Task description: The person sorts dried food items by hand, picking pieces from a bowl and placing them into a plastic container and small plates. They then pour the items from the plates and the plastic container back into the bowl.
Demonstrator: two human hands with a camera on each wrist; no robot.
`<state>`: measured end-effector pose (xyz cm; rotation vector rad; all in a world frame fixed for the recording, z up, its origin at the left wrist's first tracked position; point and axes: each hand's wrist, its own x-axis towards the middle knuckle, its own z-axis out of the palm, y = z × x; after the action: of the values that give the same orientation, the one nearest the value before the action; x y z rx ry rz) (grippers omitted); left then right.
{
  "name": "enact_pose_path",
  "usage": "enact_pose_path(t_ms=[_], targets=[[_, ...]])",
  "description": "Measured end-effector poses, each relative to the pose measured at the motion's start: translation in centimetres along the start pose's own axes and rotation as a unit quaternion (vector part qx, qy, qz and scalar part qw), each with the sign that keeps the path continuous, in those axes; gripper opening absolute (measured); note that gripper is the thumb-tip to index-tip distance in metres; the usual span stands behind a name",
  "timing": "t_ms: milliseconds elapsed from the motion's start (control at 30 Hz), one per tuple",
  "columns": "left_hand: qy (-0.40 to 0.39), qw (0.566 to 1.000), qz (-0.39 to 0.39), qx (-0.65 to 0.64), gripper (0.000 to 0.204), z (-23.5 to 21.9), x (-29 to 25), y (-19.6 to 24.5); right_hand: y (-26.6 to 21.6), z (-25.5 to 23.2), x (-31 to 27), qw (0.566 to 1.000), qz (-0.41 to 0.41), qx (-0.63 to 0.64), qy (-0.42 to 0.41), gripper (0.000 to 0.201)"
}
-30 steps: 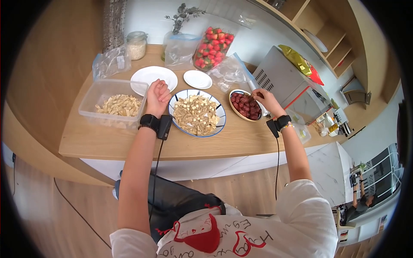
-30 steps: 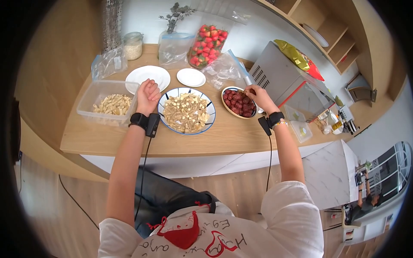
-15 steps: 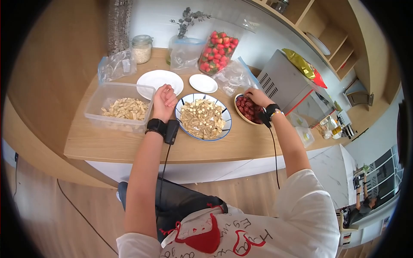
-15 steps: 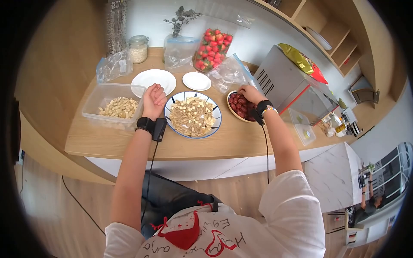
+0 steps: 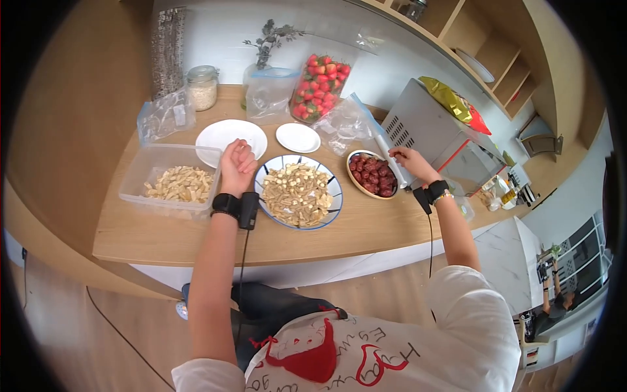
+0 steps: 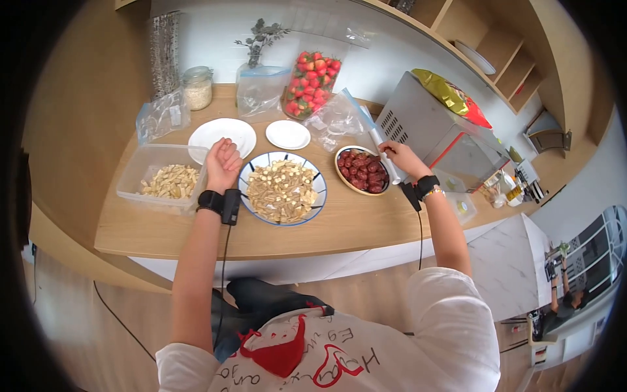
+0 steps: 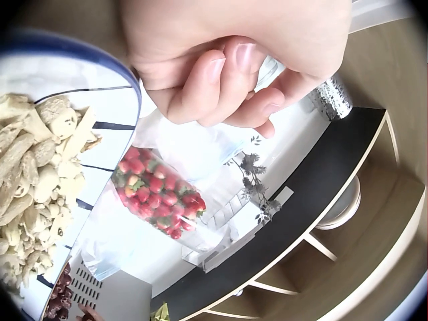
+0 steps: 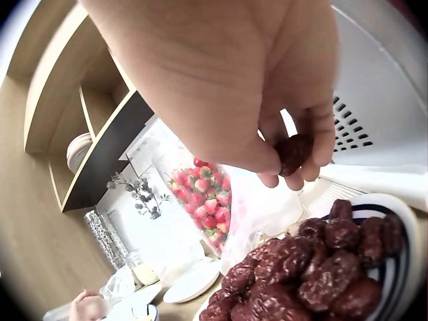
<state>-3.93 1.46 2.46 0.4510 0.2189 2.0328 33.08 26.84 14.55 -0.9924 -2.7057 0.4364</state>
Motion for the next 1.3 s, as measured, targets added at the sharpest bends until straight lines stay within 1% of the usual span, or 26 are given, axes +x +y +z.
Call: enact_pose_path(t_ms=[33,133,167,267,300,400,500,600,633,733,767,867,900,1000,1033,1133,1167,1267,1300], targets=[[-0.010,1.000,0.001,0.001,0.018,-0.2,0.2,0.0,0.8,0.4,-0.3,0.999,-0.005,0.052,-0.002,0.025],[0.006,1.000,0.006,0.009,0.018,-0.1,0.2,0.0,1.8,1.9,-1.0,0.997,-0.035,0.058,0.025,0.030],[0.002,1.000,0.007,0.011,0.018,-0.1,0.2,0.0,1.6,2.2,-1.4,0.995,-0.019,0.094,0.008,0.037],[0.000,1.000,0.005,0.022,0.018,-0.1,0.1,0.1,1.3,3.8,-2.6,0.989,0.002,0.136,0.055,0.040],[0.000,1.000,0.002,0.020,0.018,-0.1,0.1,0.1,2.8,4.6,-2.5,0.984,-0.002,0.164,0.074,0.037],[-0.006,1.000,-0.005,0.015,0.018,0.0,0.1,0.1,4.2,6.0,-3.1,0.966,0.001,0.223,0.129,0.033],[0.010,1.000,-0.001,0.011,0.019,0.2,-0.1,0.0,4.2,6.3,-4.0,0.964,0.034,0.235,0.123,0.028],[-0.011,1.000,-0.009,0.000,0.019,0.4,-0.2,-0.1,3.4,6.1,-4.4,0.964,0.083,0.216,0.128,0.026],[-0.004,1.000,-0.010,-0.005,0.020,0.4,-0.3,-0.1,3.8,6.4,-4.2,0.964,0.086,0.207,0.146,0.024],[-0.018,1.000,-0.013,-0.015,0.020,0.0,-0.3,-0.2,3.2,6.2,-3.7,0.968,0.095,0.145,0.183,0.023],[-0.018,1.000,-0.016,-0.015,0.021,0.1,-0.4,-0.1,2.4,6.0,-3.7,0.968,0.075,0.123,0.208,0.022],[-0.022,0.999,-0.019,-0.021,0.021,-0.1,-0.2,-0.2,0.4,5.6,-3.6,0.963,0.028,0.007,0.268,0.020],[-0.021,0.999,-0.024,-0.027,0.021,-0.1,-0.3,-0.2,-1.0,5.2,-3.7,0.967,0.026,0.025,0.252,0.018],[-0.019,0.999,-0.018,-0.028,0.021,-0.1,-0.3,-0.3,-5.4,4.7,-3.5,0.977,-0.022,0.068,0.202,0.017],[-0.028,0.999,-0.018,-0.037,0.023,-0.1,-0.3,-0.3,-6.8,4.7,-3.3,0.982,-0.061,0.059,0.171,0.016],[-0.025,0.999,-0.015,-0.033,0.025,-0.1,-0.2,-0.4,-12.2,5.2,-3.1,0.987,-0.081,0.113,0.080,0.016],[-0.024,0.999,-0.019,-0.034,0.027,0.0,-0.2,-0.4,-12.9,5.8,-2.9,0.988,-0.120,0.059,0.072,0.017],[-0.003,0.999,-0.016,-0.041,0.028,0.2,-0.4,-0.6,-14.9,7.3,-3.3,0.986,-0.112,0.124,-0.002,0.019],[0.002,0.999,-0.014,-0.040,0.030,0.2,-0.5,-0.6,-15.2,7.8,-3.5,0.986,-0.089,0.136,-0.025,0.020]])
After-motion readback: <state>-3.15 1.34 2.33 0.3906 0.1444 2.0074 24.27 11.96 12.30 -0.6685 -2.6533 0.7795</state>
